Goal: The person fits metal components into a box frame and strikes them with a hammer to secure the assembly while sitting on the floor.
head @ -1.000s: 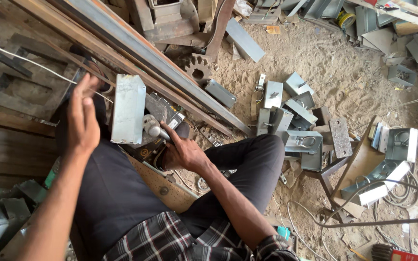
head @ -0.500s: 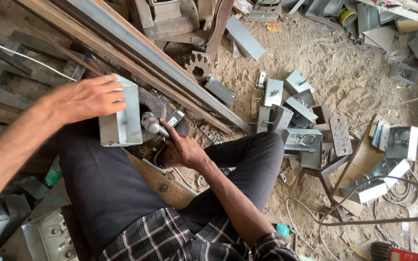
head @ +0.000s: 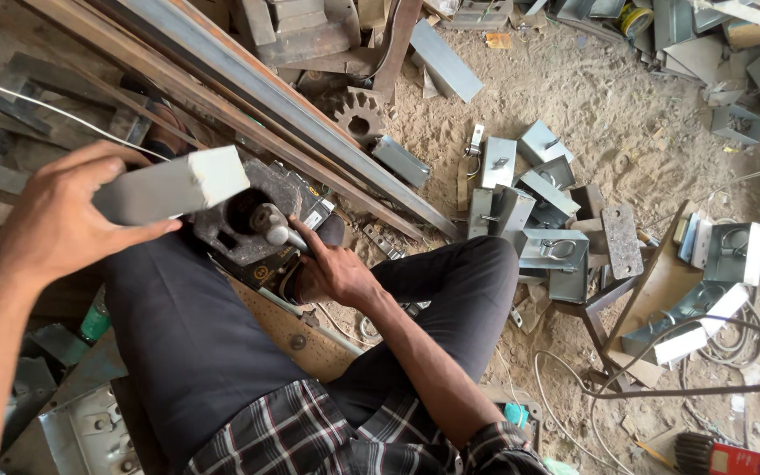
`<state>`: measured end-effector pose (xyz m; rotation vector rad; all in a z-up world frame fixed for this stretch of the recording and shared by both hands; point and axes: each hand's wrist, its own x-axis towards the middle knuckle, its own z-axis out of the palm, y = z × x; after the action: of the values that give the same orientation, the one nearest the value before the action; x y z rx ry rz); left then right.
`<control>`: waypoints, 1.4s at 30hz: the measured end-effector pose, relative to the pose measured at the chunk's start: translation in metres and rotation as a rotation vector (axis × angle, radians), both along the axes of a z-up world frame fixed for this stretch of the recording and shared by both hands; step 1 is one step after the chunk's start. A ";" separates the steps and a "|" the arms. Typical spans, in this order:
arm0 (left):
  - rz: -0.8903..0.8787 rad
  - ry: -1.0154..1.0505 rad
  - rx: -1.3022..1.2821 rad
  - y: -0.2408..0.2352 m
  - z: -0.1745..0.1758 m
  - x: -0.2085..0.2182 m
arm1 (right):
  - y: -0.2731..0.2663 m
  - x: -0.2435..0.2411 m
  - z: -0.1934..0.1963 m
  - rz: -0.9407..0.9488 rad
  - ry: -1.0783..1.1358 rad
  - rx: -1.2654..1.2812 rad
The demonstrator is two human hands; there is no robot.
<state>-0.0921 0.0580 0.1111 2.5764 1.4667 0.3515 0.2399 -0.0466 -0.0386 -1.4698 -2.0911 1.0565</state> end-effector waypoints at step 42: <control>0.406 -0.187 -0.147 -0.012 -0.046 0.103 | 0.003 -0.001 -0.002 -0.004 -0.018 -0.038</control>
<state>0.0107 0.0457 0.0651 2.0608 1.8590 0.4973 0.2387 -0.0440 -0.0411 -1.5062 -2.0903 1.0916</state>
